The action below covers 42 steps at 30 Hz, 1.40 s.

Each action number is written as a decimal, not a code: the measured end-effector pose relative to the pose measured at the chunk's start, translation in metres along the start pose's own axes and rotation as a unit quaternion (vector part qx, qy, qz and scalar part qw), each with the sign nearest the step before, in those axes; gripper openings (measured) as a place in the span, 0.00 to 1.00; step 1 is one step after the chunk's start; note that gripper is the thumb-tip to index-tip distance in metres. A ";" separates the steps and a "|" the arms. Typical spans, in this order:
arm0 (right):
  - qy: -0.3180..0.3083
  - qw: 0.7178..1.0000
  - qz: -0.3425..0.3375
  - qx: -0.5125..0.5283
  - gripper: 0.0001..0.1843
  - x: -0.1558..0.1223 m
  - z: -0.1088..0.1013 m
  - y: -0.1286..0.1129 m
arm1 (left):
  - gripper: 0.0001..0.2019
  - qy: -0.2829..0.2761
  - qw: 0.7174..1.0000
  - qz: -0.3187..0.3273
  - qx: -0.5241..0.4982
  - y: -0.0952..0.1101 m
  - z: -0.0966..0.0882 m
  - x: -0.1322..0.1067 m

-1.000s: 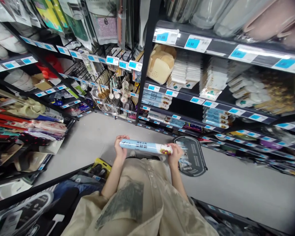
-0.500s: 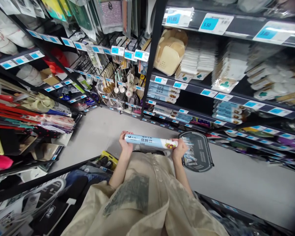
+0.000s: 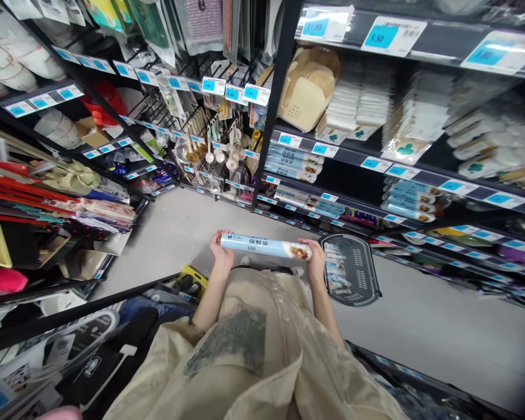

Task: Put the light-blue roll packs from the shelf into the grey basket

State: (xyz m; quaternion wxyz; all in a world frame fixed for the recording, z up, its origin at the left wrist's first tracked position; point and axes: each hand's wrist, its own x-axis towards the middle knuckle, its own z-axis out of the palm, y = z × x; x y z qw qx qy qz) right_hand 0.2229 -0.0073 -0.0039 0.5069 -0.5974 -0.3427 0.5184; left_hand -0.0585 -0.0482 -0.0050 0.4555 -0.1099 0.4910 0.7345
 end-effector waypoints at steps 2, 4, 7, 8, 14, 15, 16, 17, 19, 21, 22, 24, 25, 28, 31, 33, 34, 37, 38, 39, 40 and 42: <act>-0.024 0.999 0.039 0.023 0.20 0.001 -0.004 0.001 | 0.08 -0.001 0.999 -0.031 -0.013 0.006 0.000 0.001; -0.041 0.996 0.067 0.047 0.25 0.001 -0.009 0.001 | 0.13 -0.028 0.998 -0.052 -0.008 0.012 0.000 -0.002; -0.048 0.995 0.074 0.056 0.27 0.003 -0.017 0.001 | 0.21 -0.096 0.993 -0.050 0.043 0.017 0.001 -0.009; -0.042 0.995 0.073 0.052 0.27 0.004 -0.019 0.002 | 0.22 -0.114 0.991 -0.044 0.058 0.017 0.002 -0.011; 0.086 0.994 0.048 0.037 0.31 0.018 -0.025 0.009 | 0.22 -0.148 0.985 -0.036 0.079 0.009 0.005 -0.021; 0.098 0.993 0.045 0.039 0.32 0.019 -0.026 0.010 | 0.22 -0.148 0.985 -0.038 0.081 0.006 0.005 -0.022; 0.106 0.993 0.041 0.042 0.32 0.020 -0.027 0.010 | 0.23 -0.145 0.985 -0.039 0.084 0.004 0.006 -0.022; 0.112 0.992 0.036 0.042 0.33 0.021 -0.028 0.011 | 0.23 -0.141 0.985 -0.040 0.088 0.002 0.006 -0.023; 0.121 0.992 0.026 0.037 0.33 0.021 -0.030 0.010 | 0.23 -0.127 0.986 -0.044 0.098 -0.002 0.007 -0.023; 0.130 0.991 0.016 0.029 0.34 0.021 -0.031 0.010 | 0.22 -0.114 0.986 -0.048 0.109 -0.005 0.008 -0.023; 0.134 0.991 0.013 0.025 0.34 0.020 -0.031 0.010 | 0.22 -0.108 0.986 -0.049 0.114 -0.006 0.008 -0.023; 0.140 0.990 0.009 0.021 0.33 0.019 -0.032 0.011 | 0.22 -0.096 0.986 -0.051 0.122 -0.008 0.008 -0.022; 0.141 0.990 0.007 0.021 0.33 0.019 -0.032 0.012 | 0.22 -0.091 0.987 -0.052 0.124 -0.009 0.008 -0.022; 0.142 0.990 0.006 0.014 0.33 0.019 -0.032 0.015 | 0.22 -0.074 0.987 -0.055 0.130 -0.010 0.006 -0.020; 0.142 0.990 0.010 0.010 0.32 0.018 -0.031 0.017 | 0.21 -0.056 0.987 -0.055 0.140 -0.012 0.004 -0.018; 0.142 0.990 0.013 0.014 0.31 0.017 -0.030 0.016 | 0.20 -0.046 0.987 -0.052 0.147 -0.013 0.003 -0.017; 0.141 0.990 0.013 0.015 0.31 0.016 -0.029 0.016 | 0.20 -0.041 0.987 -0.050 0.149 -0.014 0.002 -0.016; 0.135 0.991 0.011 0.015 0.30 0.016 -0.027 0.014 | 0.19 -0.025 0.988 -0.048 0.142 -0.016 0.002 -0.016; 0.132 0.991 0.011 0.013 0.30 0.015 -0.026 0.013 | 0.19 -0.021 0.989 -0.049 0.138 -0.017 0.001 -0.016; 0.130 0.991 0.011 0.012 0.30 0.015 -0.025 0.013 | 0.18 -0.016 0.990 -0.049 0.135 -0.018 0.001 -0.016; 0.128 0.992 0.012 0.013 0.30 0.015 -0.025 0.012 | 0.18 -0.012 0.990 -0.050 0.132 -0.018 0.001 -0.016; 0.125 0.992 0.015 0.017 0.29 0.014 -0.024 0.010 | 0.18 -0.003 0.991 -0.050 0.125 -0.019 0.001 -0.016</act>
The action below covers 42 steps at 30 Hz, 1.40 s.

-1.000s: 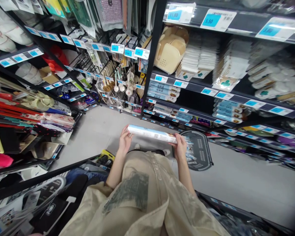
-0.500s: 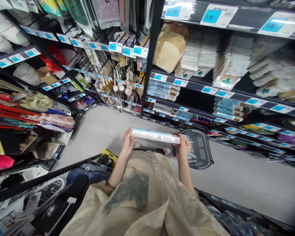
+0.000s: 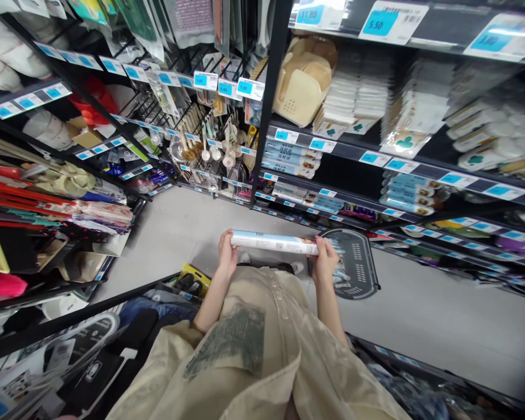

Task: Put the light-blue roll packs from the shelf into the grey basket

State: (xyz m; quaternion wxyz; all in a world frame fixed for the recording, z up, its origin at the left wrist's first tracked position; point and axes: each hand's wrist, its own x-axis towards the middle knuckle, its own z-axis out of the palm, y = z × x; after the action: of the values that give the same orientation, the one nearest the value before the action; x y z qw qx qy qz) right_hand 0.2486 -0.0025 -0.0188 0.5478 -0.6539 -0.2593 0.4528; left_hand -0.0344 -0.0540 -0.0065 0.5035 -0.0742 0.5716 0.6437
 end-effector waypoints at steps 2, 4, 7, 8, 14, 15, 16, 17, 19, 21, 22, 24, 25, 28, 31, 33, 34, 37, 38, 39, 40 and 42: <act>-0.004 1.000 0.002 0.004 0.28 -0.001 0.000 -0.002 | 0.17 0.008 1.000 -0.002 -0.013 0.000 0.001 0.000; -0.008 1.000 0.003 0.004 0.28 -0.002 0.000 -0.003 | 0.16 0.015 1.000 -0.001 -0.024 -0.001 0.001 -0.001; -0.012 1.000 0.005 0.000 0.27 -0.003 -0.001 -0.003 | 0.16 0.018 0.999 0.008 -0.025 -0.001 0.002 -0.003; -0.014 1.000 0.009 -0.001 0.28 -0.003 -0.001 -0.003 | 0.16 0.017 0.999 0.011 -0.024 -0.001 0.002 -0.003; -0.084 0.996 0.040 0.006 0.28 -0.007 -0.007 -0.002 | 0.19 -0.015 0.998 0.015 -0.055 0.003 -0.003 -0.003; -0.101 0.994 0.042 0.007 0.27 -0.007 -0.008 -0.002 | 0.19 -0.020 0.998 0.012 -0.064 0.004 -0.004 -0.002; -0.115 0.992 0.041 0.009 0.26 -0.007 -0.009 -0.002 | 0.20 -0.024 0.997 0.012 -0.073 0.005 -0.006 -0.002; -0.128 0.991 0.038 0.013 0.24 -0.007 -0.010 -0.001 | 0.20 -0.027 0.996 0.013 -0.082 0.007 -0.007 -0.002; -0.146 0.988 0.029 0.027 0.21 -0.008 -0.012 -0.001 | 0.19 -0.029 0.995 0.019 -0.090 0.009 -0.007 -0.002; -0.162 0.985 0.025 0.045 0.18 -0.009 -0.011 0.000 | 0.17 -0.017 0.996 0.029 -0.086 0.011 -0.006 -0.002; -0.169 0.984 0.024 0.052 0.18 -0.010 -0.011 0.000 | 0.17 -0.008 0.996 0.036 -0.080 0.011 -0.006 -0.002; -0.173 0.983 0.019 0.057 0.17 -0.013 -0.008 0.001 | 0.18 0.004 0.996 0.053 -0.070 0.011 -0.005 -0.002; -0.164 0.985 0.018 0.054 0.17 -0.014 -0.005 0.001 | 0.18 0.004 0.996 0.059 -0.066 0.010 -0.004 -0.002; -0.096 0.994 0.026 0.049 0.17 -0.016 0.002 0.005 | 0.16 -0.005 0.996 0.058 -0.061 0.009 -0.004 -0.002; -0.034 0.996 0.041 0.065 0.18 -0.016 0.007 0.009 | 0.16 -0.006 0.996 0.048 -0.071 0.008 -0.006 -0.005; -0.023 0.994 0.053 0.087 0.18 -0.015 0.006 0.010 | 0.17 -0.011 0.995 0.054 -0.081 0.007 -0.007 -0.007; -0.027 0.993 0.062 0.099 0.17 -0.014 0.006 0.009 | 0.18 -0.016 0.994 0.062 -0.085 0.006 -0.008 -0.009; -0.052 0.988 0.081 0.124 0.16 -0.012 0.002 0.006 | 0.19 -0.035 0.991 0.090 -0.094 0.006 -0.011 -0.012; -0.058 0.987 0.083 0.126 0.15 -0.012 0.001 0.005 | 0.19 -0.041 0.990 0.098 -0.096 0.006 -0.011 -0.012; -0.061 0.987 0.082 0.128 0.15 -0.011 0.001 0.004 | 0.18 -0.046 0.989 0.102 -0.098 0.006 -0.012 -0.013; -0.060 0.987 0.079 0.128 0.15 -0.011 0.001 0.003 | 0.18 -0.051 0.988 0.104 -0.099 0.007 -0.012 -0.013; -0.054 0.988 0.071 0.124 0.15 -0.011 0.001 0.002 | 0.17 -0.055 0.988 0.102 -0.101 0.007 -0.012 -0.014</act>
State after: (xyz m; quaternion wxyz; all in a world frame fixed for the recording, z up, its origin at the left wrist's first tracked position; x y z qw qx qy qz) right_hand 0.2426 -0.0117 -0.0176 0.5767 -0.5721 -0.1833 0.5536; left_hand -0.0389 -0.0705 0.0035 0.4562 -0.0306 0.4793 0.7492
